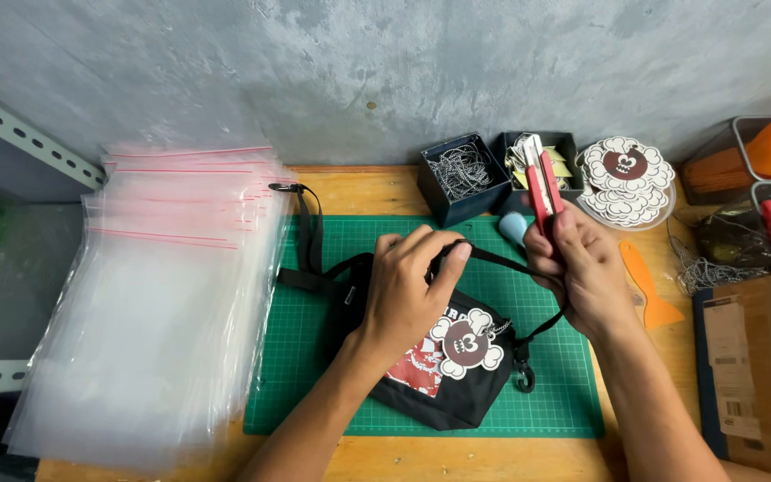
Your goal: The person attaches a metal chain and a cartoon character keychain to a black bag. They then use red pliers to cut a black strap and attach it to the bag. Finally, the person places the completed bag into a clear plastic bag.
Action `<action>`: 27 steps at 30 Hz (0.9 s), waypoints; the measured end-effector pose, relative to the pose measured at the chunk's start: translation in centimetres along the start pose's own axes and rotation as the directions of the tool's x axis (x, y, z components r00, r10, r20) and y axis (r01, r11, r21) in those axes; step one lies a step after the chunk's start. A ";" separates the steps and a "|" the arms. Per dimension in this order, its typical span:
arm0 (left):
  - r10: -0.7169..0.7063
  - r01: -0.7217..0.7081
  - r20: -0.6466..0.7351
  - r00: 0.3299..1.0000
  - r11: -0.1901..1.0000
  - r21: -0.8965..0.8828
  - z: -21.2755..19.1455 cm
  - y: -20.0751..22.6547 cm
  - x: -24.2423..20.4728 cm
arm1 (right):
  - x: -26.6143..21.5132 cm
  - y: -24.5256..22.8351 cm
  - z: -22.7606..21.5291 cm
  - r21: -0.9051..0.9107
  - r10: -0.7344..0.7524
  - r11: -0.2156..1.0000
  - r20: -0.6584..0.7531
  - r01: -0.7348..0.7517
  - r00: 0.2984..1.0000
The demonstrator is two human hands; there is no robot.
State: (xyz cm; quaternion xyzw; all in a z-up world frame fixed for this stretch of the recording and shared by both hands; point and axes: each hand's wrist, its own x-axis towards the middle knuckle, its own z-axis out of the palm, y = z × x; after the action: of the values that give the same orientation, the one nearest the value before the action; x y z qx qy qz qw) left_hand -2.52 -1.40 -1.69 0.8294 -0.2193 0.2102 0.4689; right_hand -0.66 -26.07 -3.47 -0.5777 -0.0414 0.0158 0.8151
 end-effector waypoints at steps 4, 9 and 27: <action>0.021 -0.021 -0.001 1.000 1.000 0.000 -0.2 0.1 0.0 | 0.1 -0.6 0.2 -0.026 0.007 1.000 -0.061 -0.009 0.998; 0.015 -0.017 -0.062 0.998 0.999 -0.033 0.3 -0.3 0.0 | -0.2 0.1 -0.5 -0.101 -0.021 0.995 -0.055 0.016 0.998; 0.169 -0.097 -0.240 0.956 0.954 0.284 0.4 -1.6 -0.3 | -3.9 -3.9 7.4 -0.896 -0.309 0.250 0.284 0.366 0.908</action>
State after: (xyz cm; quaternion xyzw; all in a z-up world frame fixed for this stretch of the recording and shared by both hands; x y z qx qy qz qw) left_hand -1.84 -0.91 -3.17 0.8335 -0.1807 0.3770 0.3611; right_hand -5.31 -20.71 2.46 -0.9150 -0.1854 -0.1710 0.3148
